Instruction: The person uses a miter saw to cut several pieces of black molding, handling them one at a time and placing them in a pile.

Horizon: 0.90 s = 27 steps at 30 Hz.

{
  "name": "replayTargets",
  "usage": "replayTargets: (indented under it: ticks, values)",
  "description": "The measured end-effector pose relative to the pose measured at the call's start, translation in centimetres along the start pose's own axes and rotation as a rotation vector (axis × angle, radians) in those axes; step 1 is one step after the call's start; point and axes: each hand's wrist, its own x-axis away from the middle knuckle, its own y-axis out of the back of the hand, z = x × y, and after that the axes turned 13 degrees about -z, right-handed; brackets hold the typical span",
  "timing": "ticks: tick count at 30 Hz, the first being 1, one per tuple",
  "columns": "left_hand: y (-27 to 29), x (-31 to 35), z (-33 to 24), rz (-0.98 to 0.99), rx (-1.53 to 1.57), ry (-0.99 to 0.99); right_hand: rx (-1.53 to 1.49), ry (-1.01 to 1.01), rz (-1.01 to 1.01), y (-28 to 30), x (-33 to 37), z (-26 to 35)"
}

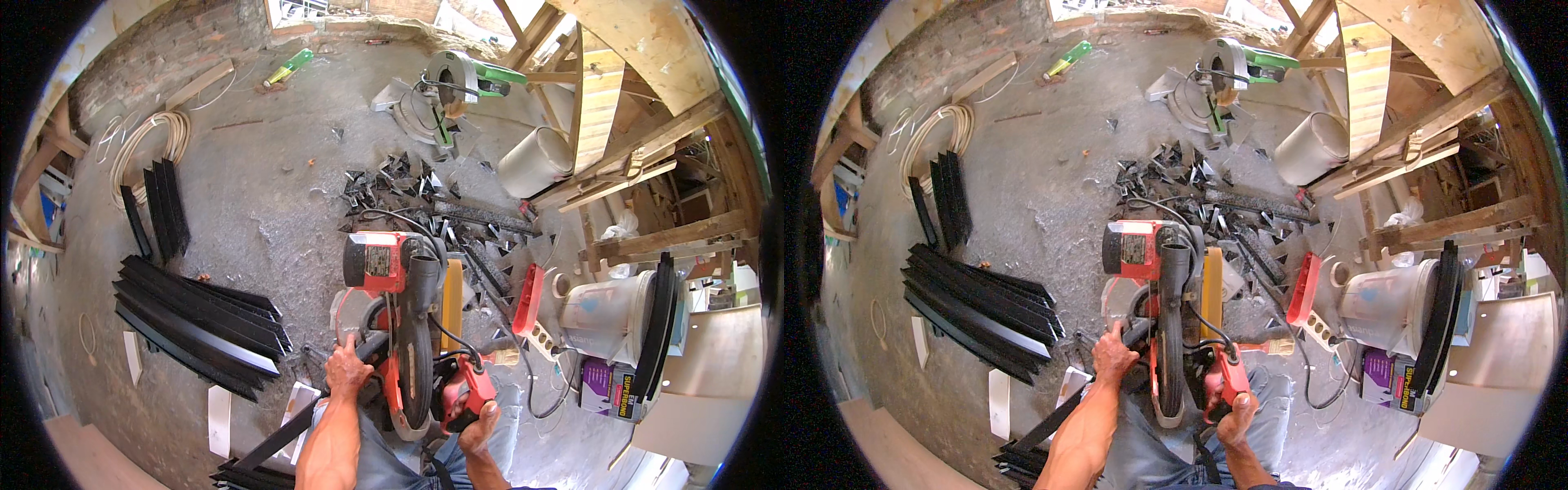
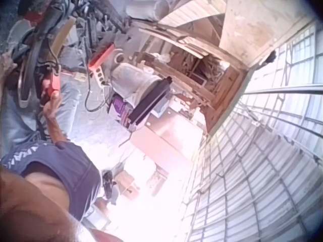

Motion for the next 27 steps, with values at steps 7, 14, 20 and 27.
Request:
replayTargets:
  ticks: [7,14,20,27]
  values:
    - [-0.2,-0.1,0.3,0.008,-0.007,0.005,0.009,0.017,0.010,-0.2,0.1,0.2]
    - [0.0,0.2,-0.1,-0.032,0.023,0.023,0.017,0.050,-0.009,-0.5,0.1,0.3]
    - [-0.1,0.1,0.0,-0.040,0.021,0.034,0.002,0.045,0.005,0.0,0.2,-0.6]
    - [-0.5,0.0,0.5,-0.008,0.001,-0.025,0.013,0.037,-0.008,-0.5,0.3,-0.1]
